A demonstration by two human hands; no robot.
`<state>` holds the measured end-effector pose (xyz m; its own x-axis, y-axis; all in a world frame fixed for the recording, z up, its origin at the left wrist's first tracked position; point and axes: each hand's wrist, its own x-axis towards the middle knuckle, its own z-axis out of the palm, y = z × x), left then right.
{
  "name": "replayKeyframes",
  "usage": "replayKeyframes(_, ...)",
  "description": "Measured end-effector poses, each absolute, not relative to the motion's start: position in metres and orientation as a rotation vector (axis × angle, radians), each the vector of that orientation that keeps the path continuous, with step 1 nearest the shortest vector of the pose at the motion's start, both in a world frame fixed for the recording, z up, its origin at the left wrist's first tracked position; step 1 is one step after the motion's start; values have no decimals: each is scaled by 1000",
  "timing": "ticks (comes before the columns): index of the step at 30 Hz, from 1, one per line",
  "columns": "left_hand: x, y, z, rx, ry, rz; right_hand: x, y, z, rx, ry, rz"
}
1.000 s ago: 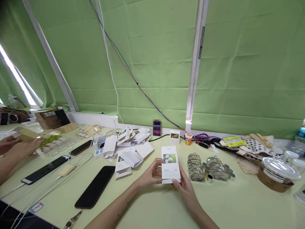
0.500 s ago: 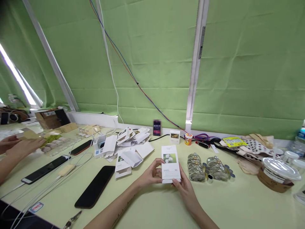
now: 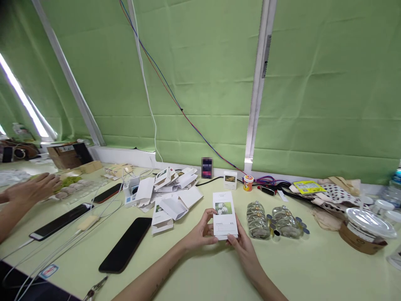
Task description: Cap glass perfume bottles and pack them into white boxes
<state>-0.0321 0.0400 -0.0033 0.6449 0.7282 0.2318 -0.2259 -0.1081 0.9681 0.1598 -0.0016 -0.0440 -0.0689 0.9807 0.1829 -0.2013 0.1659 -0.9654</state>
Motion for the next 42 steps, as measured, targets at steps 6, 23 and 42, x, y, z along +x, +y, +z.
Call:
replayKeyframes(6,-27,36,-7,1396,471,835,161,0,-45,-892,-1219,1231)
replayKeyframes(23,-29,37,-7,1615,638,970,163,4,-47,-895,-1216,1173)
replayKeyframes(42,-29,37,-1,1493,576,986,160,5,-52,-974,-1296,1170)
